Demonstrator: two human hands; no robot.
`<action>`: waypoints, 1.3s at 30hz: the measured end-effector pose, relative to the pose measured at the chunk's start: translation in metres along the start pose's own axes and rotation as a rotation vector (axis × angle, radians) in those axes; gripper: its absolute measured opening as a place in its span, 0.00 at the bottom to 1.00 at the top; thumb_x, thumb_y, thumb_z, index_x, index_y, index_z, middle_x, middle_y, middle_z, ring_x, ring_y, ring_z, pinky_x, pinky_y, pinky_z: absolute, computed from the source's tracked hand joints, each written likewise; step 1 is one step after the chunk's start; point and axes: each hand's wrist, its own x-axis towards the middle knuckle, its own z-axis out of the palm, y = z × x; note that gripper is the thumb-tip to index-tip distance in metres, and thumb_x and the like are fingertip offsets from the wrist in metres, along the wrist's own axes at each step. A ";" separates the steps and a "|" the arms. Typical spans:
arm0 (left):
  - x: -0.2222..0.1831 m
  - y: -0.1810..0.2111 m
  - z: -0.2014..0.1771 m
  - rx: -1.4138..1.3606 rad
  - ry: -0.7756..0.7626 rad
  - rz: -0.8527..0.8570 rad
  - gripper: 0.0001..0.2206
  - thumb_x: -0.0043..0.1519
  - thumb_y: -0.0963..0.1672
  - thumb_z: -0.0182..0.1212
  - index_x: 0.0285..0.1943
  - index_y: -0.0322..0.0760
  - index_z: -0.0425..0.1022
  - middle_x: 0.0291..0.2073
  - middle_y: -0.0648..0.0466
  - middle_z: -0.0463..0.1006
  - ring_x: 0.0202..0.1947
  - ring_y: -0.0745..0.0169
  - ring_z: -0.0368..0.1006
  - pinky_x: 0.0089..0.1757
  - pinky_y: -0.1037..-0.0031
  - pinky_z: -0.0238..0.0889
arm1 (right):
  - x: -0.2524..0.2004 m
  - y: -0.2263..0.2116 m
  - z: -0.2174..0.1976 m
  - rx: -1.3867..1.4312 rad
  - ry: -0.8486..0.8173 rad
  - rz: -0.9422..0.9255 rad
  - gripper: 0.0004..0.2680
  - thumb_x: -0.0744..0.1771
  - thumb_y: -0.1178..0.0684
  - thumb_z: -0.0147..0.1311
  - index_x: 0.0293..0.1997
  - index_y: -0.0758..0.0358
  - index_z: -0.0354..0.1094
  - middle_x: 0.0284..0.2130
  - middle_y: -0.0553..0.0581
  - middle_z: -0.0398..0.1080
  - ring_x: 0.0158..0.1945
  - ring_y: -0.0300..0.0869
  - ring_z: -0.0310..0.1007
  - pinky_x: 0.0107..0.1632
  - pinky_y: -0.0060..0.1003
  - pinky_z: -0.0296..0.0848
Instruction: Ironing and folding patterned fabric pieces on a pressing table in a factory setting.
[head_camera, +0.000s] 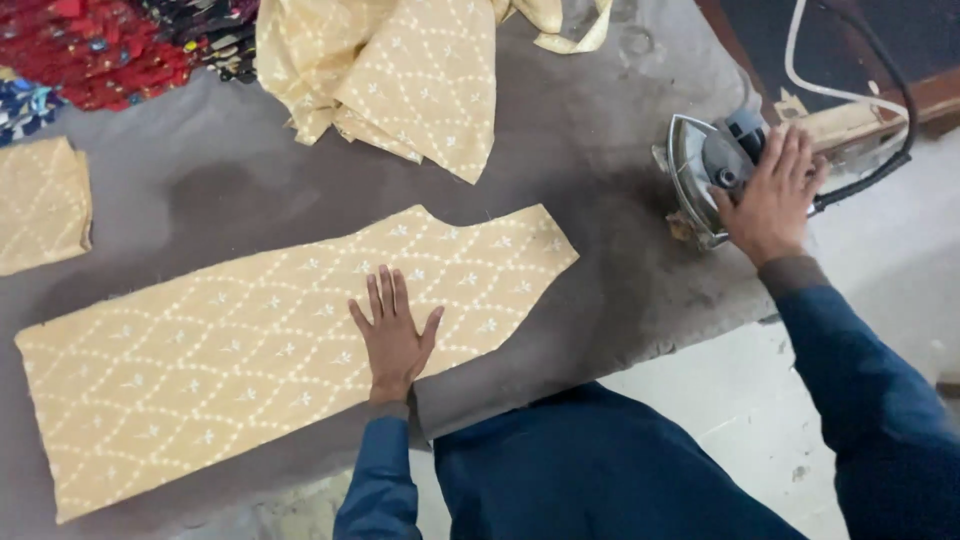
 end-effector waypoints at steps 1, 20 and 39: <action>0.003 0.002 0.000 0.001 0.013 -0.023 0.41 0.67 0.63 0.35 0.82 0.38 0.37 0.81 0.48 0.36 0.80 0.44 0.28 0.68 0.36 0.21 | 0.007 0.016 0.010 0.006 0.005 -0.025 0.37 0.66 0.40 0.55 0.76 0.82 0.42 0.73 0.84 0.45 0.76 0.71 0.38 0.69 0.70 0.36; 0.033 0.002 0.006 0.040 0.042 -0.059 0.40 0.68 0.63 0.33 0.82 0.38 0.37 0.81 0.50 0.35 0.80 0.46 0.28 0.69 0.40 0.18 | 0.101 0.003 0.001 0.521 -0.685 0.289 0.16 0.75 0.38 0.50 0.45 0.64 0.69 0.33 0.67 0.69 0.32 0.55 0.68 0.37 0.50 0.67; 0.042 -0.050 -0.014 0.086 -0.067 -0.364 0.32 0.72 0.56 0.24 0.83 0.41 0.38 0.82 0.50 0.36 0.80 0.50 0.28 0.71 0.46 0.20 | -0.002 -0.335 0.013 0.430 -0.657 -0.458 0.27 0.71 0.29 0.41 0.60 0.69 0.64 0.37 0.76 0.75 0.44 0.67 0.79 0.44 0.58 0.79</action>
